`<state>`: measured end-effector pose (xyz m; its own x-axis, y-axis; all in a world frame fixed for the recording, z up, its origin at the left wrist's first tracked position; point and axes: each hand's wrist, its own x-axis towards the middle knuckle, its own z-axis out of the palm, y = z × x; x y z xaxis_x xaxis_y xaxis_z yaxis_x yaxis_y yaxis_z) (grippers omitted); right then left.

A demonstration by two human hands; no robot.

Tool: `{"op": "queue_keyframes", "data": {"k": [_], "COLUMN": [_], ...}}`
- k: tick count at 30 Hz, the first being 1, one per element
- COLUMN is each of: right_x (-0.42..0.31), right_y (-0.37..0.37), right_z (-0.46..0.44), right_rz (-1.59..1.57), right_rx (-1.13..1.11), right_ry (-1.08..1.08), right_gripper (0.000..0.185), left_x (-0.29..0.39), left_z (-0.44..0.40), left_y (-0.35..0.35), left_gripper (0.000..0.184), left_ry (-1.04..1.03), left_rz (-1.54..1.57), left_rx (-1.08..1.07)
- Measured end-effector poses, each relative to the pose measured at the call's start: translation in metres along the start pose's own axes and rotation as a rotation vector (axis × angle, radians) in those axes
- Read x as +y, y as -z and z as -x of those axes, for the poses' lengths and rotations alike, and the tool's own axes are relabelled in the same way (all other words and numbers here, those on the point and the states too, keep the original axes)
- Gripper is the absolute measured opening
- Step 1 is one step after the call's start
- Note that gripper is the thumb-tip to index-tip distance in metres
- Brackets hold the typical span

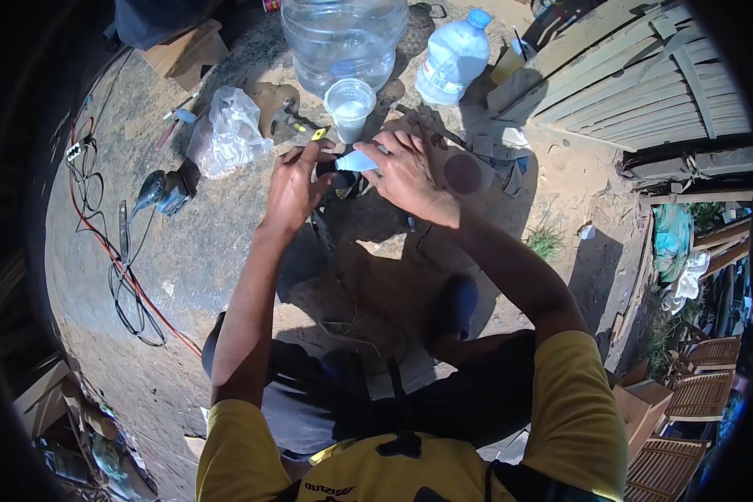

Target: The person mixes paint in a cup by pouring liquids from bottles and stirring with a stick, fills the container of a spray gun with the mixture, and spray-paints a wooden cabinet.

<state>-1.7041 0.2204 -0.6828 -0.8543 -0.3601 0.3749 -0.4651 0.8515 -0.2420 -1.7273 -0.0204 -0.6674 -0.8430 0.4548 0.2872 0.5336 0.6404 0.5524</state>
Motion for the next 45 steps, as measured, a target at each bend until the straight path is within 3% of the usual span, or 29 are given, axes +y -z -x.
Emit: {"op": "queue_keyframes", "data": {"k": [5,8,10,13,16,18,20,21,23,26,28,29,31,32,33,35,37,38,39,42,44,45], "right_x": [0.002,0.010,0.015,0.014,0.028,0.049,0.078,0.098,0.129,0.138,0.162,0.164,0.167,0.169,0.171,0.176,0.178,0.177,0.177,0.179,0.192,0.187], "right_y": [-0.004,-0.011,-0.021,-0.014,0.005,0.006,-0.001,-0.005,-0.009,0.014,-0.002,-0.002,-0.005,-0.007,-0.009,-0.016,-0.017,-0.017,-0.016,-0.020,-0.029,-0.028], "right_z": [0.003,0.009,0.017,0.024,0.022,0.030,0.041,0.048,0.062,0.059,0.067,0.066,0.064,0.063,0.063,0.063,0.062,0.061,0.061,0.067,0.081,0.082], "right_rz": [-0.110,-0.306,-0.576,-0.699,-0.876,-0.817,-0.867,-0.867,-0.474,-0.272,-0.279,-0.260,-0.245,-0.234,-0.223,-0.244,-0.263,-0.266,-0.268,-0.280,-0.275,-0.271], "right_rx": [-0.010,-0.065,-0.110,-0.034,-0.170,-0.129,-0.076,-0.085,0.056,0.019,0.059,0.041,0.020,0.020,0.020,0.029,0.045,0.034,0.022,0.052,0.100,0.146], "right_ry": [-0.043,-0.101,-0.231,-0.307,-0.381,-0.417,-0.527,-0.526,-0.571,-0.715,-0.707,-0.741,-0.772,-0.731,-0.690,-0.685,-0.682,-0.691,-0.700,-0.681,-0.707,-0.733], "right_gripper": [0.051,0.052,0.053,0.046,0.046,0.049,0.053,0.053,0.050,0.045,0.044,0.045,0.046,0.048,0.049,0.050,0.050,0.052,0.054,0.054,0.051,0.049], "left_x": [0.010,0.015,0.025,0.042,0.051,0.029,0.007,-0.004,-0.026,-0.036,-0.049,-0.053,-0.064,-0.073,-0.083,-0.102,-0.114,-0.109,-0.101,-0.088,-0.079,-0.075], "left_z": [-0.003,-0.004,-0.005,-0.006,-0.009,-0.004,0.008,0.016,0.030,0.035,0.040,0.042,0.047,0.049,0.050,0.052,0.050,0.049,0.053,0.057,0.057,0.056], "left_y": [-0.003,-0.007,-0.009,-0.009,-0.006,-0.013,-0.024,-0.032,-0.052,-0.078,-0.097,-0.103,-0.112,-0.120,-0.127,-0.137,-0.137,-0.136,-0.134,-0.119,-0.107,-0.101], "left_gripper": [0.053,0.056,0.062,0.076,0.082,0.090,0.101,0.113,0.116,0.125,0.116,0.116,0.082,0.082,0.063,0.047,0.050,0.050,0.050,0.050,0.069,0.083], "left_ry": [0.150,-0.017,0.017,0.089,-0.032,-0.019,0.083,0.168,0.240,0.311,0.373,0.372,0.221,0.225,0.299,0.368,0.630,0.626,0.566,0.466,0.368,0.438], "left_rz": [0.225,0.120,0.207,0.460,0.355,0.355,0.260,0.333,0.469,0.759,1.129,1.130,1.267,1.265,1.342,1.424,2.181,2.181,1.871,1.597,1.455,1.367], "left_rx": [0.018,0.056,0.016,-0.079,0.067,0.050,0.142,0.080,0.044,0.020,-0.041,-0.042,-0.061,-0.058,-0.076,-0.099,-0.314,-0.322,-0.158,0.014,0.051,0.058]}}
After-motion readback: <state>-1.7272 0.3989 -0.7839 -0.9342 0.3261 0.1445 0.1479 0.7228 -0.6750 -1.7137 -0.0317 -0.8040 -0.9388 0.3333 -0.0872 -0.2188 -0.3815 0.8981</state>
